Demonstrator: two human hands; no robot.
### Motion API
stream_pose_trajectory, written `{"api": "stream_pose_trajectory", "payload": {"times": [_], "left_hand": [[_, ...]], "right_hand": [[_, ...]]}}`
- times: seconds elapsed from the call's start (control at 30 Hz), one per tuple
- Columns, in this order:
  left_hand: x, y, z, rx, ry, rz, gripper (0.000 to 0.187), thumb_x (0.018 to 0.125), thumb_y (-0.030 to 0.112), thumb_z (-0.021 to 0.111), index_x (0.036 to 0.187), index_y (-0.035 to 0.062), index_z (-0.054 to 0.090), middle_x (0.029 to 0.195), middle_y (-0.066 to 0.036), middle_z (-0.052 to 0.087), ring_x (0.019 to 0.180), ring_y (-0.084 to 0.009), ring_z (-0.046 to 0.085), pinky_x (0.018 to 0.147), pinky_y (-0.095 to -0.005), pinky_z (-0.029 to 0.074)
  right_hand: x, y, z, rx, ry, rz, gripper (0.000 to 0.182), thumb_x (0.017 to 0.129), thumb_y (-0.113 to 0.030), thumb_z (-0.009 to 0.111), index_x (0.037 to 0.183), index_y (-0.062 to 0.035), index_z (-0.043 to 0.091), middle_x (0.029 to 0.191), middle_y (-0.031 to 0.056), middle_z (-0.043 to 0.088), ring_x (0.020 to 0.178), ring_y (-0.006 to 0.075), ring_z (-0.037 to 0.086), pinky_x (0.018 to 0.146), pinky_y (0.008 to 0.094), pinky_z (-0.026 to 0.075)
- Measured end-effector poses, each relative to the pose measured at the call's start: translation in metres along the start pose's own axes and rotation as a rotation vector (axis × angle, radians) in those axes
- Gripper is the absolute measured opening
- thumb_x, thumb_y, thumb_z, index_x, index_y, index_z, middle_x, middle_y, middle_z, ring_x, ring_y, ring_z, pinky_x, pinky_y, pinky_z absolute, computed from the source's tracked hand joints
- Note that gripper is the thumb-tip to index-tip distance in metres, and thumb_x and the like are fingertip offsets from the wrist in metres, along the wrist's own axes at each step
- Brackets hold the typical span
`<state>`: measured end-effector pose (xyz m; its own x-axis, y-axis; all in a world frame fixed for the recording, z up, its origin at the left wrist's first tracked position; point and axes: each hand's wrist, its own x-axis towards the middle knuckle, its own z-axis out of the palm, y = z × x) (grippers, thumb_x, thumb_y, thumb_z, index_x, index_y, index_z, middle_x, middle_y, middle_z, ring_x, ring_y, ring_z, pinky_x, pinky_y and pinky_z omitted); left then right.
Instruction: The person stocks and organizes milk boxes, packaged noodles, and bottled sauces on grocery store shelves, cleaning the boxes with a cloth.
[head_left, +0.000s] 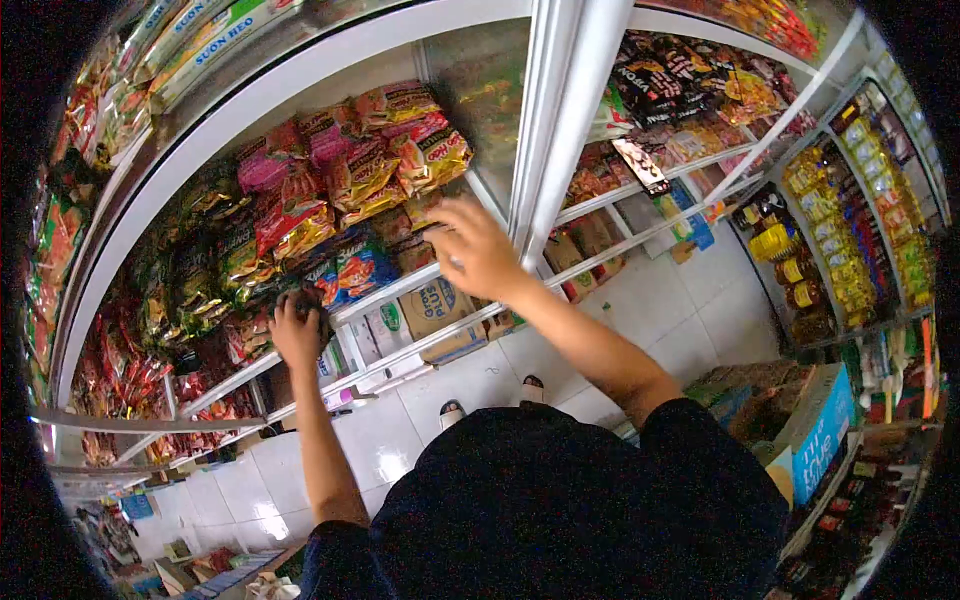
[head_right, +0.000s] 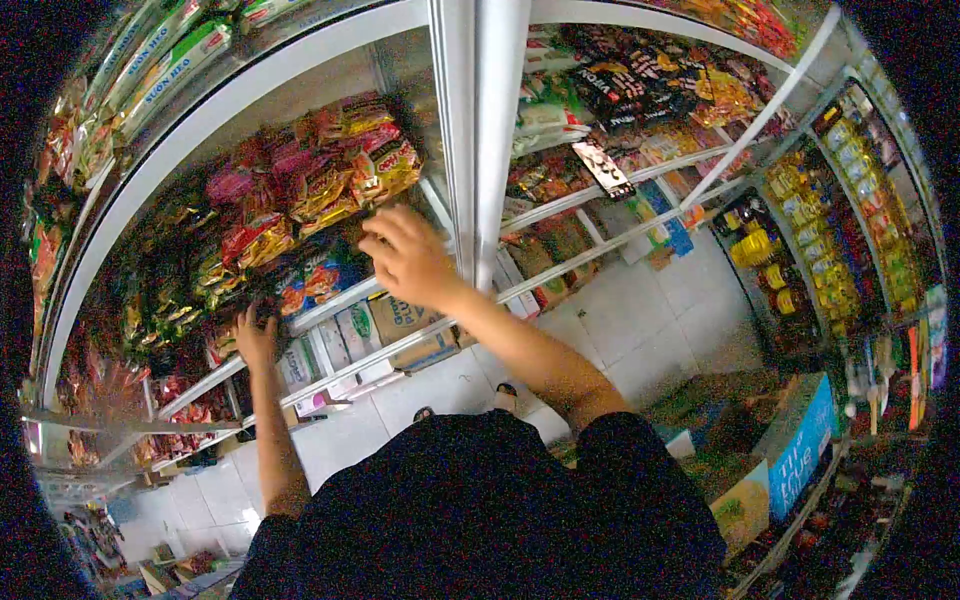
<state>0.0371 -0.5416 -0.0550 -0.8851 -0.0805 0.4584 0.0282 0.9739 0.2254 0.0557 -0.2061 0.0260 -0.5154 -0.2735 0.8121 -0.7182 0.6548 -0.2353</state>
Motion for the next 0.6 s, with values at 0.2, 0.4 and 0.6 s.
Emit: {"api": "stream_pose_trajectory", "payload": {"times": [0.2,0.4,0.6], "left_hand": [[0.006,0.125,0.028,-0.127,0.017,0.283,0.04,0.063,0.026,0.065,0.101,0.0146,0.056,0.093,-0.014,0.053,0.089,-0.0333,0.048,0.076,-0.0438,0.039],[0.017,0.063,0.017,-0.138,-0.025,0.221,0.043,0.061,0.021,0.067,0.102,0.0144,0.057,0.089,-0.01,0.056,0.082,-0.0306,0.053,0.071,-0.0392,0.043],[0.001,-0.059,-0.006,0.282,0.174,-0.199,0.045,0.064,0.025,0.068,0.105,0.014,0.055,0.091,-0.015,0.055,0.081,-0.0336,0.054,0.067,-0.0433,0.045]], "right_hand": [[-0.072,0.024,0.062,-0.193,-0.337,0.376,0.055,0.072,-0.029,0.059,0.12,-0.0065,0.043,0.126,0.0148,0.038,0.12,0.0302,0.031,0.102,0.0431,0.02],[-0.082,0.035,0.063,-0.225,-0.37,0.283,0.059,0.069,-0.024,0.059,0.124,-0.0102,0.04,0.129,0.012,0.036,0.121,0.0287,0.031,0.102,0.0406,0.022],[-0.088,0.034,0.077,-0.314,-0.242,0.292,0.054,0.068,-0.02,0.058,0.12,-0.0119,0.045,0.126,0.0096,0.04,0.115,0.0258,0.038,0.098,0.0398,0.027]]}}
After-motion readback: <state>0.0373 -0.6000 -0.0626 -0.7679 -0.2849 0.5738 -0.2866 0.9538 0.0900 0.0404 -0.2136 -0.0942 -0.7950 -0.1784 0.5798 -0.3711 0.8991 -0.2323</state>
